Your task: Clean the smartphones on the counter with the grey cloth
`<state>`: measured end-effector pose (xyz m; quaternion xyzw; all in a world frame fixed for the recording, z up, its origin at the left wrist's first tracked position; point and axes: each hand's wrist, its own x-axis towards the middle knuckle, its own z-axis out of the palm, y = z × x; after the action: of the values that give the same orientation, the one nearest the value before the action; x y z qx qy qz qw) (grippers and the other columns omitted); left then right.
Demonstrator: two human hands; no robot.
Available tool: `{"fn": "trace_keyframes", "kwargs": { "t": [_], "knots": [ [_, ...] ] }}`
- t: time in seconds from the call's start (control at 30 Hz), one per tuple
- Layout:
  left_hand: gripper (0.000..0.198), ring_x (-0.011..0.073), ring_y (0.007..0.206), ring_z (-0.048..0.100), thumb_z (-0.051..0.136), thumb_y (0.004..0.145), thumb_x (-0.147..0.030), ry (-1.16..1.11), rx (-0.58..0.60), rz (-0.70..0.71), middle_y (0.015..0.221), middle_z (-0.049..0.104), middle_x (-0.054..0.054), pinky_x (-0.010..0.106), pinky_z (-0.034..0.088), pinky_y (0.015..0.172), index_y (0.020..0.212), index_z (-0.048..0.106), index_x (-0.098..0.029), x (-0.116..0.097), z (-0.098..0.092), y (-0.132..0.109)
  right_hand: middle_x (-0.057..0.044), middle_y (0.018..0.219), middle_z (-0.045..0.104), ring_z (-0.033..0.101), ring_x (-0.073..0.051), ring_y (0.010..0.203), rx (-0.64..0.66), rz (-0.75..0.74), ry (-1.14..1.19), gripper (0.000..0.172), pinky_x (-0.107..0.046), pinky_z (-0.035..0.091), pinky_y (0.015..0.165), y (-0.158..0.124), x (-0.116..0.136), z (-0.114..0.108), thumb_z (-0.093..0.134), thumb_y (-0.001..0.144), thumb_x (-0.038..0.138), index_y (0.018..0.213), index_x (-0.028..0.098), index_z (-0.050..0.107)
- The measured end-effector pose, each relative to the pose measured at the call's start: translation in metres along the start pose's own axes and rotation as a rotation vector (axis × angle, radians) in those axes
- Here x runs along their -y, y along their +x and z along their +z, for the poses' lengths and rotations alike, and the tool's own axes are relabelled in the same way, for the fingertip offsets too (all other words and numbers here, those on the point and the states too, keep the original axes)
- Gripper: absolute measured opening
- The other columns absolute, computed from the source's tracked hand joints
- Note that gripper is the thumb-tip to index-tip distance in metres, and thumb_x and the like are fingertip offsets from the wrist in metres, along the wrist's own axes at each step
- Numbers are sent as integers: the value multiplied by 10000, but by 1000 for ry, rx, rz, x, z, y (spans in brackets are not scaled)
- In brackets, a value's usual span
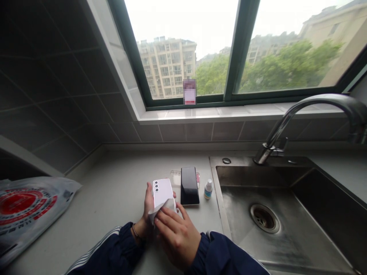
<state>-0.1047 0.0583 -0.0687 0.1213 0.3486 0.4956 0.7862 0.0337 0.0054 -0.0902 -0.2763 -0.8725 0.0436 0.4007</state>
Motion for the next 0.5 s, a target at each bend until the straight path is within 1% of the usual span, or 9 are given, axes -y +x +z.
{"fn": "trace_keyframes", "kwargs": {
  "t": [0.03, 0.07, 0.17, 0.2, 0.23, 0.3, 0.37, 0.5],
  "knots": [
    [777, 238, 533, 631, 398, 757, -829, 1, -14, -11, 614, 666, 125, 350, 493, 564, 785, 651, -95, 1, 0, 0, -83, 1325, 620, 486, -226, 1324, 17, 16, -13, 378, -472, 128, 1213, 0, 0, 0, 495, 943, 194, 1315, 148, 546],
    [766, 236, 556, 640, 416, 764, -814, -6, -40, 22, 632, 676, 125, 345, 502, 586, 816, 660, -90, 1, 0, 0, -94, 1360, 591, 467, -236, 1342, 39, 44, -38, 406, -488, 129, 1211, -1, 0, 0, 491, 940, 190, 1342, 142, 525],
    [687, 211, 615, 661, 470, 808, -739, -43, -148, 174, 707, 711, 107, 315, 514, 656, 987, 666, -105, 2, 1, 1, -129, 1430, 519, 418, -266, 1379, 115, 108, -102, 468, -522, 181, 1192, -2, -1, -4, 495, 924, 165, 1389, 114, 477],
    [681, 208, 610, 660, 471, 812, -733, -47, -157, 182, 710, 711, 102, 316, 515, 658, 1010, 662, -110, 2, 1, 1, -129, 1430, 518, 410, -270, 1384, 137, 104, -97, 473, -524, 197, 1188, -2, -1, -6, 502, 917, 167, 1387, 115, 478],
    [685, 210, 597, 656, 462, 812, -738, -45, -140, 165, 705, 708, 102, 322, 514, 648, 1008, 660, -112, 2, 1, 1, -121, 1425, 525, 405, -269, 1387, 161, 89, -79, 475, -521, 208, 1187, -1, -1, -8, 512, 910, 175, 1382, 122, 484],
    [702, 219, 563, 645, 436, 808, -758, -28, -82, 109, 680, 698, 110, 336, 510, 618, 953, 660, -108, 2, 1, 1, -95, 1407, 548, 405, -260, 1388, 187, 56, -34, 480, -513, 217, 1188, 0, 1, -10, 523, 897, 185, 1375, 147, 493],
    [707, 225, 556, 645, 419, 810, -764, -23, -56, 94, 669, 694, 114, 341, 509, 612, 927, 657, -108, 1, 1, 1, -88, 1403, 553, 415, -256, 1382, 178, 57, -26, 493, -516, 226, 1185, 0, 1, -9, 514, 888, 172, 1380, 156, 489],
    [666, 221, 620, 672, 447, 837, -713, -51, -125, 179, 725, 716, 111, 323, 517, 656, 1065, 638, -117, 2, 1, 3, -136, 1417, 531, 438, -273, 1367, 101, 126, -89, 490, -521, 287, 1153, -2, -5, -3, 489, 885, 131, 1376, 122, 490]
  ]
}}
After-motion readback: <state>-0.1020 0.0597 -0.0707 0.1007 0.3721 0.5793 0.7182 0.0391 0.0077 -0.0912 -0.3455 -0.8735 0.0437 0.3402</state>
